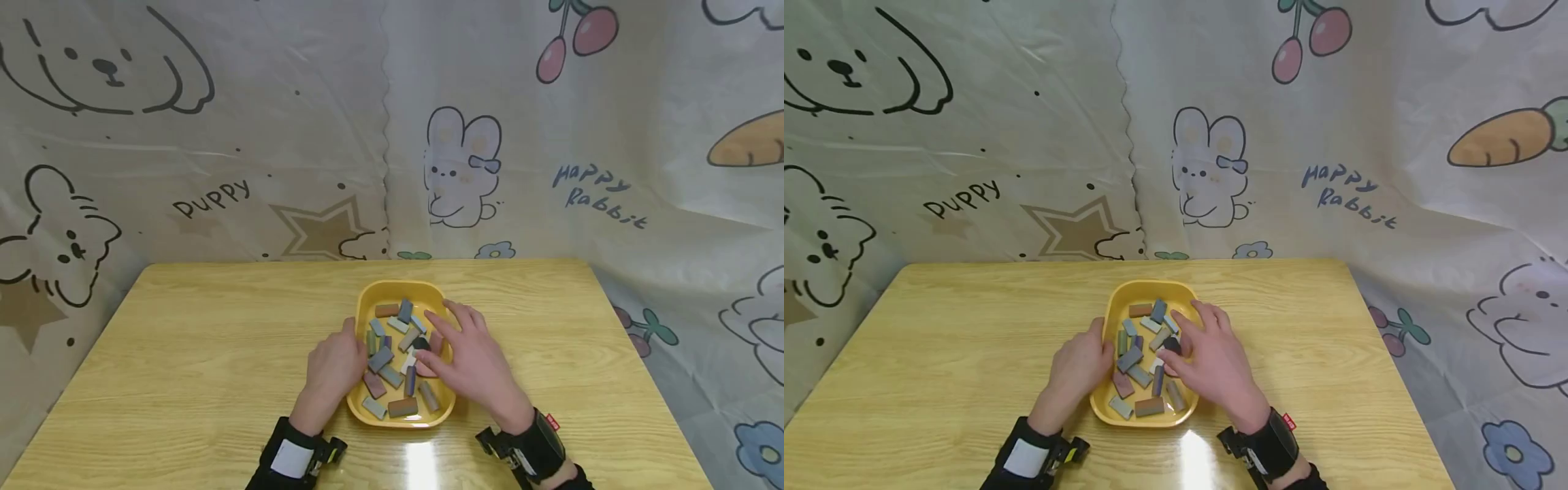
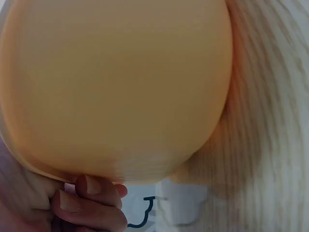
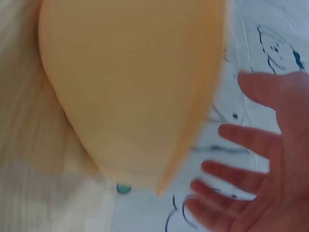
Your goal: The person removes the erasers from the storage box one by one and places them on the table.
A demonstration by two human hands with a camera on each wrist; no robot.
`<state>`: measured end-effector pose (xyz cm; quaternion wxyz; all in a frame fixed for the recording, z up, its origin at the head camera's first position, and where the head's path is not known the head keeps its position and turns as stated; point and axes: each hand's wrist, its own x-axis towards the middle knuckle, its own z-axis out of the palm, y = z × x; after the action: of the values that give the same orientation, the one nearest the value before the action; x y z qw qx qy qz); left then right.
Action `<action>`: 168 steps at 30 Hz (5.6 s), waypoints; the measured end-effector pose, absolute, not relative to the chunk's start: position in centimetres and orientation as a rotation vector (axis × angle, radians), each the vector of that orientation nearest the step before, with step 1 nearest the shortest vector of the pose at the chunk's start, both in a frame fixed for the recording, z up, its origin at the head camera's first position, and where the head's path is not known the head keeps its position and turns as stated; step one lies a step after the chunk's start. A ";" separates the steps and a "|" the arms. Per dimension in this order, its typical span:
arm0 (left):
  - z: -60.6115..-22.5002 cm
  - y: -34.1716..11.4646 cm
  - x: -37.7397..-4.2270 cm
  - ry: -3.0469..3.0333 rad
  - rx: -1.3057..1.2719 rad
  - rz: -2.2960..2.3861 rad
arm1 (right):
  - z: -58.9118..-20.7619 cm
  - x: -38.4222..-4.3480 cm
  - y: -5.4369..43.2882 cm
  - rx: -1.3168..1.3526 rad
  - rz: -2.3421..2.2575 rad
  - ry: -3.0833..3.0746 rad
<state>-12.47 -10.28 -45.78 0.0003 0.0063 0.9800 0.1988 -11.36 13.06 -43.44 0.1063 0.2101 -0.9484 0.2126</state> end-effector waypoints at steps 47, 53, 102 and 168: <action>-45.7 -9.9 -12.7 3.028 -0.018 0.653 | -46.1 -11.8 8.4 0.904 0.271 -2.858; -45.8 -9.8 -12.8 3.012 -0.017 0.657 | -46.2 -11.6 8.4 0.864 0.280 -2.888; -45.9 -10.3 -12.8 3.050 -0.016 0.630 | -40.4 -11.0 11.5 0.543 0.813 -2.925; -46.0 -10.3 -12.9 3.021 -0.040 0.656 | -38.8 -17.4 7.6 0.767 1.027 -3.041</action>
<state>-12.85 -10.34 -45.99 0.0251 -0.0129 0.9768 0.2123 -17.38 7.63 -38.75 -0.0792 0.2317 -0.9186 0.3103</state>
